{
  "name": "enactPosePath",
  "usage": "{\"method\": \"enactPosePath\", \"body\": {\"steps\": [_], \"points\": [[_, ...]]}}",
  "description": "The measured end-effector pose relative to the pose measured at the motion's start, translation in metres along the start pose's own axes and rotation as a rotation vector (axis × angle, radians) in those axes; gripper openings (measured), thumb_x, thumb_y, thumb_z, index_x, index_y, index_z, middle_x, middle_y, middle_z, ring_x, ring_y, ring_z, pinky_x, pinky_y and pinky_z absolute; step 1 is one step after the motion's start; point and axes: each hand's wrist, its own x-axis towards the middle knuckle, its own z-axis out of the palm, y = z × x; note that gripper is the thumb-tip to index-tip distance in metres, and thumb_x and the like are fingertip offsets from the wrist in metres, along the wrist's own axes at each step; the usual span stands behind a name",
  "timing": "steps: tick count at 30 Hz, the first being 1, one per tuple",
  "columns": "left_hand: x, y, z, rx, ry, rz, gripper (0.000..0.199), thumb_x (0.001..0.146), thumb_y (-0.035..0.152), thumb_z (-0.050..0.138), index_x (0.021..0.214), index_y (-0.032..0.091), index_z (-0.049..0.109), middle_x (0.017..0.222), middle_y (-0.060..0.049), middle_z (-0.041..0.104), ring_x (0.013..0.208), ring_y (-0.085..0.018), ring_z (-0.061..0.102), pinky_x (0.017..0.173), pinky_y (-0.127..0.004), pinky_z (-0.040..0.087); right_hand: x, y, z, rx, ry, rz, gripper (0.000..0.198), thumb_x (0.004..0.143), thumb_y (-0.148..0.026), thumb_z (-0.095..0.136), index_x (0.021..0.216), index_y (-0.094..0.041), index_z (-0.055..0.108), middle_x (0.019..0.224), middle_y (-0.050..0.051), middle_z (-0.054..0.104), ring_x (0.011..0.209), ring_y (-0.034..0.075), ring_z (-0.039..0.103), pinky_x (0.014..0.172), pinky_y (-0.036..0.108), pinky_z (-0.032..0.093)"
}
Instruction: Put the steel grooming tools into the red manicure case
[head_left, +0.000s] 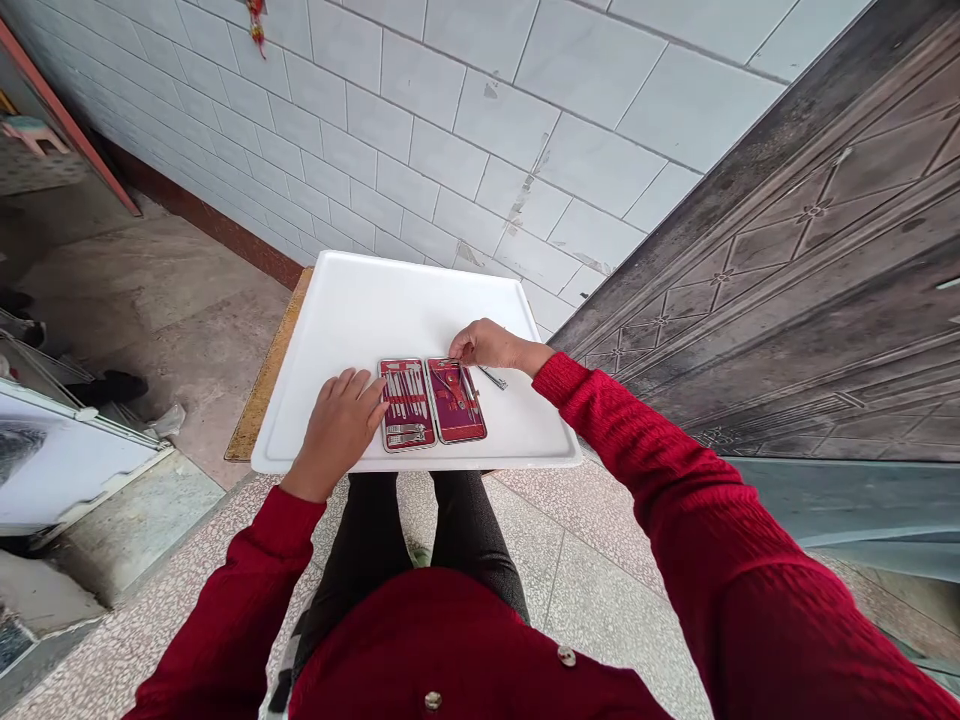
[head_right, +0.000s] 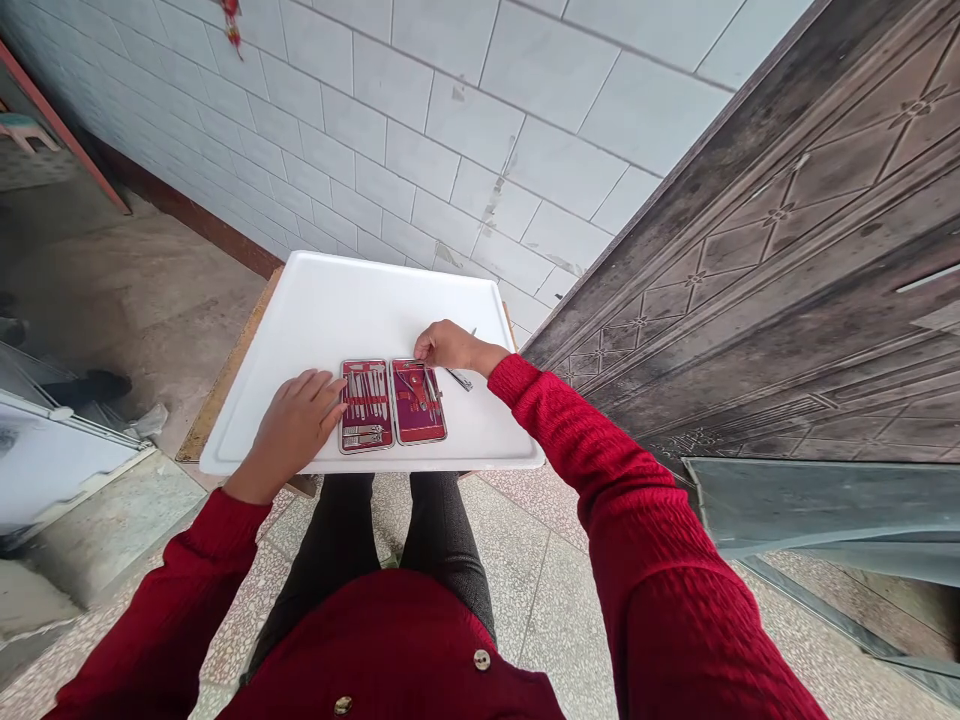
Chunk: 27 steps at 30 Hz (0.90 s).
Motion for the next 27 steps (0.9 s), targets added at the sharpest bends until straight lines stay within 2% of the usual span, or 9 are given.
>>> {"method": "enactPosePath", "body": {"steps": [4,7,16,20,23,27], "points": [[0.0,-0.002,0.0,-0.007,-0.006,0.007,0.041,0.106,0.035,0.039,0.136,0.018,0.061,0.142,-0.018,0.061,0.138,-0.036,0.051,0.114,-0.058,0.042,0.003,0.013,-0.003,0.206,-0.054,0.063,0.013,0.065,-0.012,0.081,0.078,-0.016,0.08,0.063,0.0,0.072,0.063,0.015,0.069,0.062,0.026,0.056],[0.002,0.0,-0.002,-0.03,-0.016,0.026,0.04,0.105,0.032,0.04,0.135,0.019,0.062,0.143,-0.017,0.061,0.139,-0.035,0.05,0.115,-0.057,0.041,0.005,0.021,-0.003,0.271,-0.055,0.066,0.011,0.065,-0.019,0.085,0.072,-0.014,0.078,0.058,0.0,0.069,0.056,0.013,0.065,0.056,0.024,0.053],[0.042,0.034,-0.001,-0.056,-0.033,0.139,0.034,0.105,0.025,0.04,0.127,0.02,0.066,0.139,-0.013,0.063,0.132,-0.031,0.054,0.113,-0.053,0.042,-0.001,0.036,0.01,0.444,0.045,0.062,0.024,0.058,-0.03,0.089,0.068,-0.013,0.075,0.054,0.0,0.064,0.049,0.01,0.056,0.048,0.022,0.046],[0.054,0.042,0.007,-0.043,-0.033,0.159,0.032,0.105,0.024,0.04,0.119,0.019,0.069,0.131,-0.013,0.067,0.126,-0.031,0.057,0.109,-0.05,0.045,-0.002,0.043,0.021,0.506,0.118,0.012,0.027,0.058,-0.035,0.088,0.068,-0.014,0.075,0.056,-0.001,0.064,0.048,0.008,0.051,0.046,0.021,0.041],[0.057,0.043,0.011,-0.027,-0.031,0.162,0.032,0.106,0.024,0.04,0.119,0.02,0.068,0.13,-0.013,0.067,0.125,-0.03,0.058,0.108,-0.05,0.046,-0.002,0.048,0.028,0.563,0.159,-0.005,0.031,0.057,-0.038,0.089,0.068,-0.014,0.074,0.058,-0.001,0.065,0.047,0.007,0.048,0.046,0.022,0.039],[0.061,0.045,0.012,0.001,-0.068,0.177,0.032,0.105,0.022,0.041,0.121,0.017,0.068,0.13,-0.013,0.068,0.126,-0.031,0.058,0.107,-0.05,0.046,-0.004,0.054,0.033,0.618,0.156,-0.023,0.036,0.058,-0.044,0.089,0.075,-0.014,0.077,0.065,0.001,0.069,0.054,0.009,0.051,0.052,0.024,0.043]]}}
